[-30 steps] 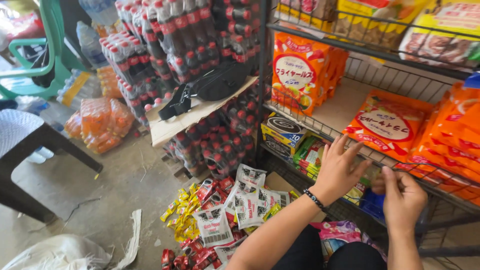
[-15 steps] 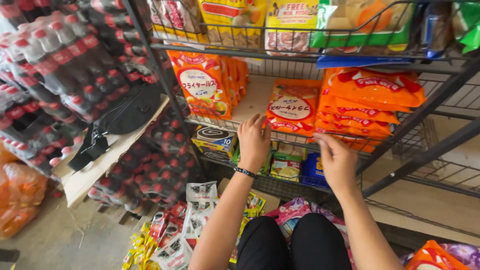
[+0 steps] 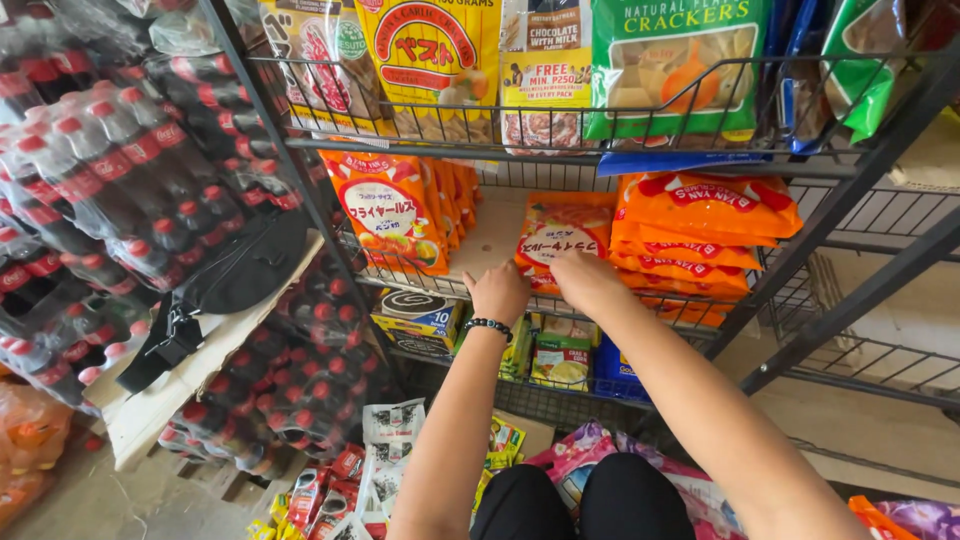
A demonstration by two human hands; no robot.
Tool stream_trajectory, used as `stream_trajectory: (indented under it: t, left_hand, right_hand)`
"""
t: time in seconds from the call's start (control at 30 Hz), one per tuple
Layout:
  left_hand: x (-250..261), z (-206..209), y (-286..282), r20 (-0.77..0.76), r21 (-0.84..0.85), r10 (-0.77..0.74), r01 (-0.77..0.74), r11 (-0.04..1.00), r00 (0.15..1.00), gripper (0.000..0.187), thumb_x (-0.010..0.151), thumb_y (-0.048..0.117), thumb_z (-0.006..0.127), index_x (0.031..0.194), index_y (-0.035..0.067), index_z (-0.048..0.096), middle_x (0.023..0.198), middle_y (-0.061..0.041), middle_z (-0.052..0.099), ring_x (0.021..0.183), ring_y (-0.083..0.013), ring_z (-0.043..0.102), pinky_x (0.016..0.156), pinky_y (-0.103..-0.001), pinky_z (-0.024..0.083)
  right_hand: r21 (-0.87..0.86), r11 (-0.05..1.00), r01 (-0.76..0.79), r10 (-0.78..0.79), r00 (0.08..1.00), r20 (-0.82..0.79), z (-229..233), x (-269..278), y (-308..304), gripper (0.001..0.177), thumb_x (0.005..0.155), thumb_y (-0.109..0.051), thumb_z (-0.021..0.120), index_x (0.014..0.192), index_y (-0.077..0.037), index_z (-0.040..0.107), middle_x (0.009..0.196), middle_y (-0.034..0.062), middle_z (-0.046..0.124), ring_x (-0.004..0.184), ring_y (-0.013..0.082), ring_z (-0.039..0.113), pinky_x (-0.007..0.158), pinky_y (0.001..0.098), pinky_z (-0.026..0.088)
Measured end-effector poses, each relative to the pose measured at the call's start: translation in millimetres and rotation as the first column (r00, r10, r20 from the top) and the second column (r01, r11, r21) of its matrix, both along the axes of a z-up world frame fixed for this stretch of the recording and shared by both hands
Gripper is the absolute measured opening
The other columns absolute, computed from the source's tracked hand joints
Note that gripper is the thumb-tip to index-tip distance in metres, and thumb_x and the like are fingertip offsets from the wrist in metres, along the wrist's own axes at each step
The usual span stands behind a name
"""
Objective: Organizing and stocking bags of snacks on retail shelving units.
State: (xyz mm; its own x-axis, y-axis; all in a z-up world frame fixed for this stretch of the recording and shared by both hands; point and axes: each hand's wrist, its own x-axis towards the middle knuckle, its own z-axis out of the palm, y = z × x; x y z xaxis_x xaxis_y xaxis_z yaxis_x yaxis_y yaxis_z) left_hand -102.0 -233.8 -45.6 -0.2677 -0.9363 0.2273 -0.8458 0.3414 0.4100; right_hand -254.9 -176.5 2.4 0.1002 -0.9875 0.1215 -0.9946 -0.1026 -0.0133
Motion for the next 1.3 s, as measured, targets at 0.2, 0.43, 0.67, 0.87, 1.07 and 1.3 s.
stream_trajectory:
  t: [0.2, 0.43, 0.67, 0.87, 1.07, 1.3]
  left_hand:
    - [4.1, -7.0, 2.5, -0.021, -0.071, 0.003, -0.004, 0.997, 1.000, 0.033, 0.092, 0.034, 0.062, 0.110, 0.007, 0.068, 0.098, -0.015, 0.076, 0.099, -0.0356, 0.072, 0.118, -0.071, 0.017]
    - [25.4, 10.0, 14.3, -0.407, -0.258, -0.058, -0.053, 0.965, 0.912, 0.044, 0.097, 0.033, 0.064, 0.128, 0.001, 0.064, 0.108, -0.021, 0.072, 0.098, -0.0345, 0.071, 0.096, -0.052, 0.046]
    - [74.4, 40.9, 84.1, -0.785, -0.124, -0.005, -0.150, 0.981, 0.620, 0.032, 0.098, 0.031, 0.068, 0.109, 0.001, 0.074, 0.098, -0.014, 0.069, 0.077, -0.0191, 0.069, 0.067, -0.032, 0.054]
    - [96.2, 23.5, 139.3, -0.876, -0.151, -0.054, -0.167, 0.974, 0.479, 0.025, 0.100, 0.019, 0.070, 0.085, -0.001, 0.062, 0.080, -0.003, 0.054, 0.064, -0.0055, 0.046, 0.056, -0.024, 0.042]
    - [103.4, -44.6, 174.6, -0.977, 0.034, 0.024, 0.044, 0.998, 0.210, 0.017, 0.099, 0.015, 0.070, 0.089, 0.001, 0.068, 0.076, 0.002, 0.061, 0.065, -0.0027, 0.045, 0.058, -0.021, 0.038]
    - [91.2, -29.7, 211.9, -0.947, 0.303, 0.321, 0.256, 0.918, -0.031, 0.033, 0.091, 0.013, 0.067, 0.120, 0.003, 0.056, 0.096, 0.000, 0.074, 0.081, -0.0073, 0.070, 0.066, -0.024, 0.056]
  right_hand:
    - [-0.012, 0.999, 0.044, -0.045, 0.998, -0.054, -10.4, 5.3, -0.5, 0.014, 0.089, 0.000, 0.061, 0.095, -0.002, 0.073, 0.103, 0.0195, 0.072, 0.098, 0.0357, 0.072, 0.076, 0.0465, 0.061]
    - [-0.300, 0.954, 0.023, -0.026, 1.000, -0.006, 19.5, 26.0, 38.9, 0.027, 0.086, 0.006, 0.058, 0.112, 0.006, 0.063, 0.114, 0.0224, 0.067, 0.077, 0.0305, 0.074, 0.058, 0.0398, 0.062]
    - [-0.504, 0.856, -0.113, 0.218, 0.964, 0.154, 17.5, 42.1, 83.2, 0.011, 0.097, -0.012, 0.062, 0.099, -0.002, 0.066, 0.107, 0.0128, 0.071, 0.068, 0.0211, 0.071, 0.048, 0.0284, 0.058]
    - [-0.527, 0.846, -0.085, 0.265, 0.923, 0.278, -7.6, 55.0, 135.4, 0.012, 0.098, -0.022, 0.067, 0.098, -0.011, 0.070, 0.093, 0.0015, 0.072, 0.072, 0.0152, 0.071, 0.062, 0.0279, 0.059]
    - [-0.460, 0.888, -0.020, 0.271, 0.829, 0.488, -4.1, 67.4, 203.3, 0.011, 0.086, -0.017, 0.073, 0.092, -0.009, 0.070, 0.091, 0.0029, 0.073, 0.079, 0.0219, 0.073, 0.066, 0.0344, 0.057]
    - [-0.423, 0.899, 0.114, 0.221, 0.715, 0.663, -30.3, 67.5, 239.9, 0.012, 0.084, -0.013, 0.075, 0.092, -0.007, 0.070, 0.089, 0.0065, 0.070, 0.081, 0.0250, 0.072, 0.069, 0.0351, 0.056]
